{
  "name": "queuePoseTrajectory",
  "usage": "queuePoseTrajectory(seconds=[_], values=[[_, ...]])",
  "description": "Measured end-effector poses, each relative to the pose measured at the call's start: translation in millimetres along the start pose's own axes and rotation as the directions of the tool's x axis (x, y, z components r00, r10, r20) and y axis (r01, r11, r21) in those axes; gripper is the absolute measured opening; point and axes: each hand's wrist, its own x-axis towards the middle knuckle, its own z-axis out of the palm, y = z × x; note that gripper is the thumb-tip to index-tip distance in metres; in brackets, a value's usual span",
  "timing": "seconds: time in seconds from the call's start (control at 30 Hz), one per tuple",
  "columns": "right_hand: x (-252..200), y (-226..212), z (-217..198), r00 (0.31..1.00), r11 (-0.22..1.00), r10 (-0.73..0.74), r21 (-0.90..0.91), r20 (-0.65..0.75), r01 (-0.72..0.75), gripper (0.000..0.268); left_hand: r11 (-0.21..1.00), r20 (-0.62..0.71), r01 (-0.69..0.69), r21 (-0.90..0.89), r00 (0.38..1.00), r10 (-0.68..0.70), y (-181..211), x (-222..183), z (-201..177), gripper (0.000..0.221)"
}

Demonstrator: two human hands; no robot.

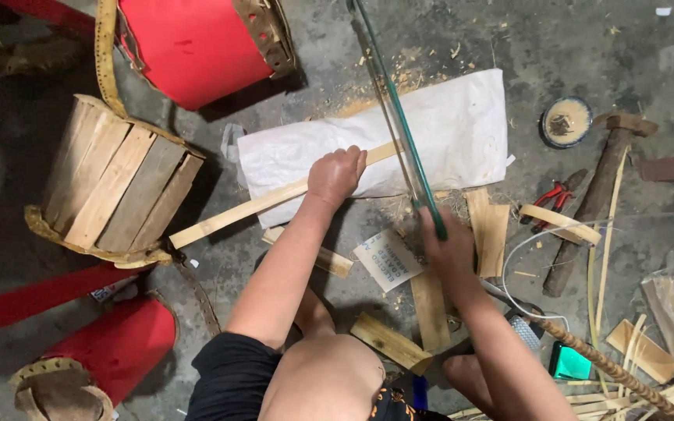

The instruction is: A person uses a hand saw to cut a thin strip of wood or bamboo while working on the floor.

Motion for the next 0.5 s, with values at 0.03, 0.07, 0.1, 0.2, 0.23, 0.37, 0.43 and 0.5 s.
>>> queuePoseTrajectory(seconds=[0.03,0.07,0.1,0.2,0.23,0.37,0.43,0.5], values=[[-13,-5,-20,1.000,1.000,-0.004,-0.001,0.006,0.004,0.032,1.000,0.000,0.007,0.000,1.000,-0.007,-1,0,2,0.037],[-25,-9,-40,0.985,0.989,0.147,0.008,0.094,-0.149,0.033,1.000,-0.004,0.008,-0.010,1.000,-0.008,-3,0,5,0.037],[-39,-13,-60,0.938,0.954,0.295,0.002,0.183,-0.300,0.036,1.000,-0.006,0.009,-0.021,1.000,-0.009,-4,-2,7,0.037],[-62,14,-53,0.968,0.973,0.232,-0.012,0.098,-0.232,0.028,1.000,-0.016,-0.001,-0.020,1.000,0.001,-1,-2,3,0.035],[-42,-2,-47,0.968,0.972,0.234,-0.009,0.091,-0.234,0.028,1.000,-0.018,-0.009,-0.020,1.000,0.008,-2,-3,5,0.035],[15,-24,-11,0.982,0.985,0.154,0.066,0.114,-0.162,0.045,1.000,-0.014,-0.006,-0.013,1.000,0.006,-1,-3,6,0.036],[12,-27,-15,0.985,0.972,0.156,0.163,0.077,-0.166,0.039,1.000,-0.017,0.011,-0.021,1.000,-0.011,1,-2,6,0.036],[-11,-43,-47,0.985,0.988,0.137,0.054,0.102,-0.143,0.045,1.000,0.004,-0.003,-0.021,1.000,0.003,-1,-4,4,0.036]])
